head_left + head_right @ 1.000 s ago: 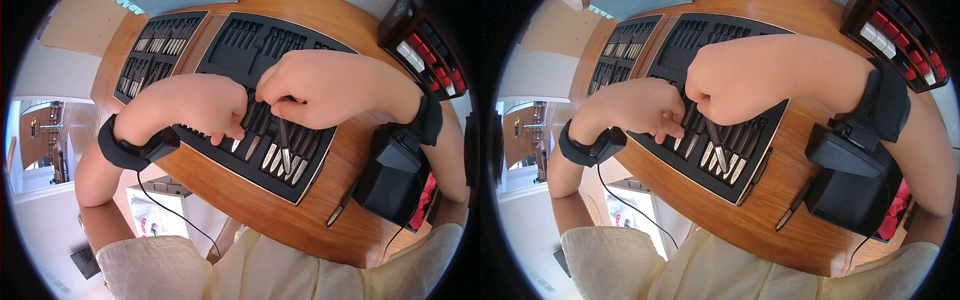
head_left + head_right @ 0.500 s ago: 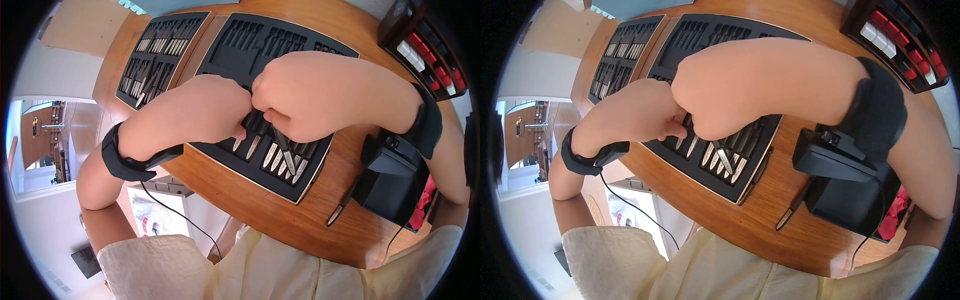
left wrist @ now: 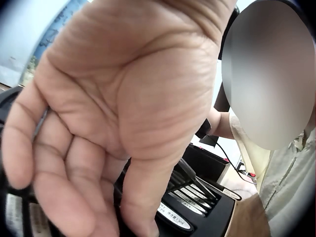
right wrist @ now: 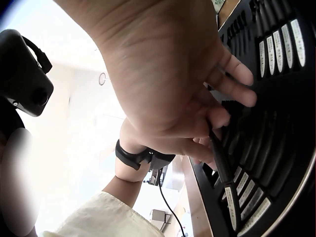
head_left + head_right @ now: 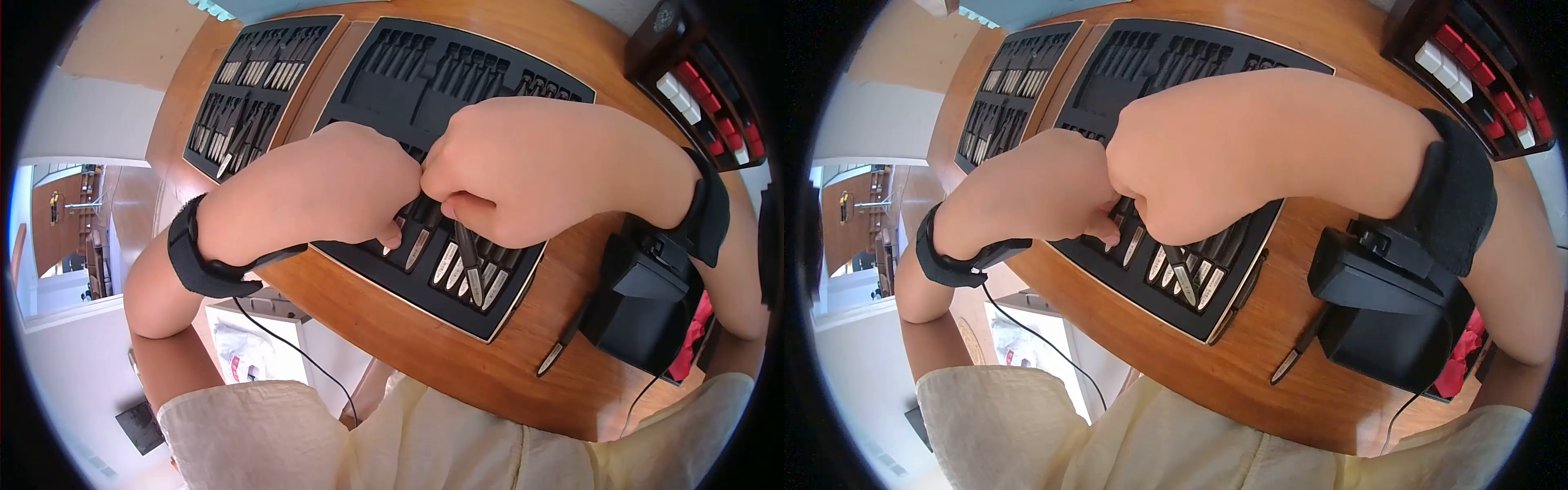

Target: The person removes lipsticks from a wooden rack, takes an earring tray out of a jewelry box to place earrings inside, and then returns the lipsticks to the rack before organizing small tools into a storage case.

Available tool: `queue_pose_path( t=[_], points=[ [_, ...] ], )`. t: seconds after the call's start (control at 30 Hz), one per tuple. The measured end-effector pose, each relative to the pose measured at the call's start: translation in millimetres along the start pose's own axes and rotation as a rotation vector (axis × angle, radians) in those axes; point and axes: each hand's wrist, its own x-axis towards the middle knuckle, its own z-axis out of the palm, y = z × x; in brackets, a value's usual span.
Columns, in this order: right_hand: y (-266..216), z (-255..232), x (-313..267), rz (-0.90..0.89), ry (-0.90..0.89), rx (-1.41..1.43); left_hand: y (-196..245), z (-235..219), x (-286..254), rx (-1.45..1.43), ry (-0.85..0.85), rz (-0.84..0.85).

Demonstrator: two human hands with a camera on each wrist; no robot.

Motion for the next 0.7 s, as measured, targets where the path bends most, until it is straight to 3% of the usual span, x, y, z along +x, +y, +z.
queue_pose_path(
  t=[0.07, 0.1, 0.17, 0.2, 0.27, 0.3, 0.33, 0.4, 0.43, 0.5, 0.6, 0.7],
  points=[
    [4, 4, -3, -0.050, 0.059, 0.024, 9, -19, 1, -0.121, -0.224, -0.127],
    [6, 3, -5, -0.050, 0.059, 0.025, 6, -20, 4, -0.122, -0.224, -0.127],
    [7, -3, -6, -0.015, 0.007, 0.199, -6, -24, 8, -0.156, -0.394, -0.111],
    [11, -1, -4, -0.017, 0.007, 0.196, -11, -27, 6, -0.155, -0.391, -0.113],
    [22, 6, 1, -0.166, 0.380, 0.206, -18, -37, -4, -0.342, -0.307, -0.098],
    [17, 7, -1, -0.073, 0.490, 0.188, -19, -43, -9, -0.438, -0.303, -0.127],
    [15, 4, 1, -0.075, 0.490, 0.189, -23, -41, -12, -0.439, -0.304, -0.129],
    [9, -5, 7, 0.235, 0.457, 0.187, -29, -37, -18, -0.510, -0.169, -0.086],
    [5, -8, 8, 0.295, 0.430, 0.236, -28, -38, -19, -0.508, -0.166, -0.088],
    [5, 1, 18, 0.294, 0.455, 0.196, -20, -36, -20, -0.382, -0.121, -0.287],
    [3, 6, 21, 0.316, 0.430, 0.173, -10, -34, -21, -0.371, -0.174, -0.381],
    [-1, 5, 26, 0.316, 0.374, 0.203, -8, -31, -20, -0.405, -0.173, -0.369]
  ],
)
